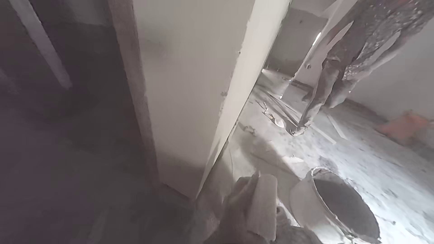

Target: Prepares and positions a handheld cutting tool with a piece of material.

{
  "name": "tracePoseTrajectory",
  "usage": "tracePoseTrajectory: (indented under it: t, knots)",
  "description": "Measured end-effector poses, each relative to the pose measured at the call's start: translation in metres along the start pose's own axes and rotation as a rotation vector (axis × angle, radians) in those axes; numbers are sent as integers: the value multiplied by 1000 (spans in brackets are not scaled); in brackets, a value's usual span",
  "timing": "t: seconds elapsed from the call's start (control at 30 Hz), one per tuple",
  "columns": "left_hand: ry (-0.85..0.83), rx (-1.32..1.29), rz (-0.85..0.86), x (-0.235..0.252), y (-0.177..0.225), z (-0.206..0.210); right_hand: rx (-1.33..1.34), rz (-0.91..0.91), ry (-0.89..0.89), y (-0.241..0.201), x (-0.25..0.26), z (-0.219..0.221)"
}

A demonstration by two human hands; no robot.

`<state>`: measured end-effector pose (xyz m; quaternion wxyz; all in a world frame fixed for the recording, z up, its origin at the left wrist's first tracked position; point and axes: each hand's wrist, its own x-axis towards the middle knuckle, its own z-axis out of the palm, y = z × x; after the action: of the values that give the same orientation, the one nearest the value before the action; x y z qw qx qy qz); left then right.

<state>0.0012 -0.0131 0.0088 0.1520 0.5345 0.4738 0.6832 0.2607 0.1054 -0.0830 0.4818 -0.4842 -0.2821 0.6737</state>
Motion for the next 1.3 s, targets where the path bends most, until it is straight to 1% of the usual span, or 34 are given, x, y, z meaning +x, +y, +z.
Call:
tracePoseTrajectory:
  t: [0.03,0.07,0.13,0.23,0.27,0.37,0.5,0.6,0.67,0.73,0.83,0.97,1.07,1.13,1.3]
  knots:
    - [-3,21,15,-3,-2,-1,31,-34,-100,-15,-11,-3]
    - [-3,18,35,-8,-9,0,72,-91,-240,-32,-23,-5]
    - [15,2,119,-16,-34,7,91,-240,-433,-70,-54,24]
    - [6,-38,169,-20,-38,14,183,-368,-713,-115,-89,60]
    - [-8,-36,183,-21,-36,15,223,-400,-789,-125,-98,70]
    - [-25,-30,195,-22,-32,19,269,-499,-921,-138,-122,95]
    - [-11,-47,181,-25,-30,16,281,-528,-924,-132,-139,109]
    - [3,-37,194,-28,-27,15,325,-461,-910,-127,-146,108]
    - [-4,18,212,-30,-28,16,372,-378,-954,-125,-151,108]
    - [-9,44,216,-30,-29,17,342,-332,-968,-123,-153,104]
    - [1,14,216,-30,-26,15,288,-330,-1005,-124,-157,104]
    - [61,-20,257,-30,-23,14,223,-412,-973,-124,-161,108]
    - [63,-24,261,-30,-24,12,208,-349,-914,-124,-164,108]
    - [53,-25,250,-29,-24,11,217,-314,-910,-125,-160,103]
    - [14,-38,232,-32,-30,12,213,-320,-882,-125,-164,103]
